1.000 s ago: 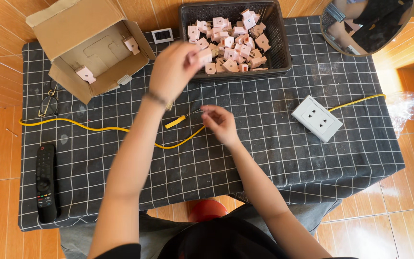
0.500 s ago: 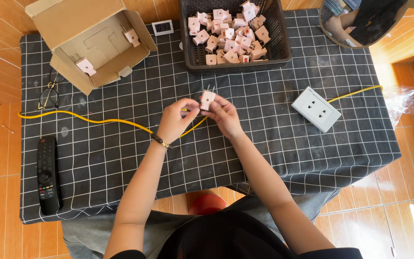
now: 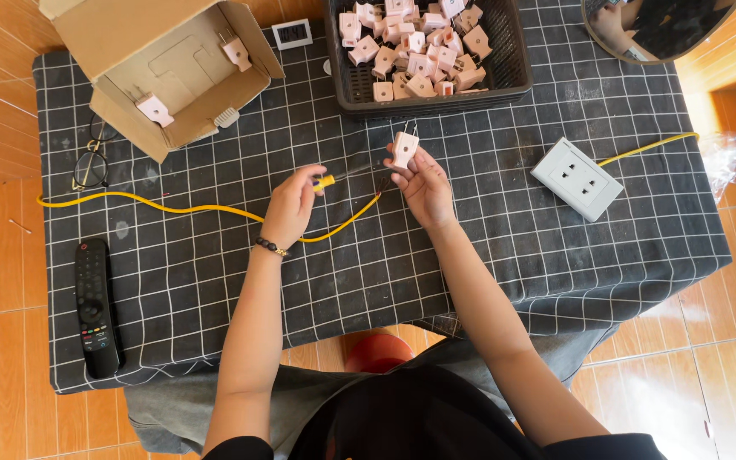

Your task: The person assembles a pink electrical plug by inserting a yellow cable and tightening the internal screws with a screwdriver. They then test the plug by inserting it into a white wall socket. The person repeats the assembly process with a second plug, securing the cable and tightening the screws before placing the finished item into a cardboard box.

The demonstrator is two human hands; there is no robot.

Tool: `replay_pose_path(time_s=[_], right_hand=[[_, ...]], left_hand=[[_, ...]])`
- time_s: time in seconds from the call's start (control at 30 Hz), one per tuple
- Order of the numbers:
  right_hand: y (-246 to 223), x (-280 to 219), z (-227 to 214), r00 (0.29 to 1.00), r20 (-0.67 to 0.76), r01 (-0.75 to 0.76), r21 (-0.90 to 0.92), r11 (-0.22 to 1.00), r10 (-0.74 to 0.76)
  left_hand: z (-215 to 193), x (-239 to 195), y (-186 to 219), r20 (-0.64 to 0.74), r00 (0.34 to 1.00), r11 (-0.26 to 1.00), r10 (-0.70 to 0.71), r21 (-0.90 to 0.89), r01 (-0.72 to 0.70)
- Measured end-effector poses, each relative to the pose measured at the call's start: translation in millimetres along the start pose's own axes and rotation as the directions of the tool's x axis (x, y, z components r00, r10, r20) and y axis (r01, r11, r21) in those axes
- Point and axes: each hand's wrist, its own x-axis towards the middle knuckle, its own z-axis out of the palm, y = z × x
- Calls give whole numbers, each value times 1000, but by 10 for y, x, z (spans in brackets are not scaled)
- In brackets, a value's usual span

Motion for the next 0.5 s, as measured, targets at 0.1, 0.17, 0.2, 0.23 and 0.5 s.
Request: replay_pose_path(time_s=[0.1,0.17,0.2,0.23,0.5], right_hand=[[10,-15,-36,1000,6,-6,2,1000,6],[21,-9,-52,1000,12,-8,-5,1000,8],[27,-7,-58,1000,20,-2,-5,1000,2],[31,-8,-66,1000,27,4,-5,1000,-3],[41,-5,-54,999,34,-1,-76,997,3]], left_hand=[[76,5,122,-120,993,991,-10,-132,-6],[137,12,182,-170,985,988,31,-145,-56],[180,0,185,-196,978,992,74,-88,-92],[225,-11,190,-219,969,991,117,-30,-127],[283,-51,102,-281,937,977,207,113,-182]])
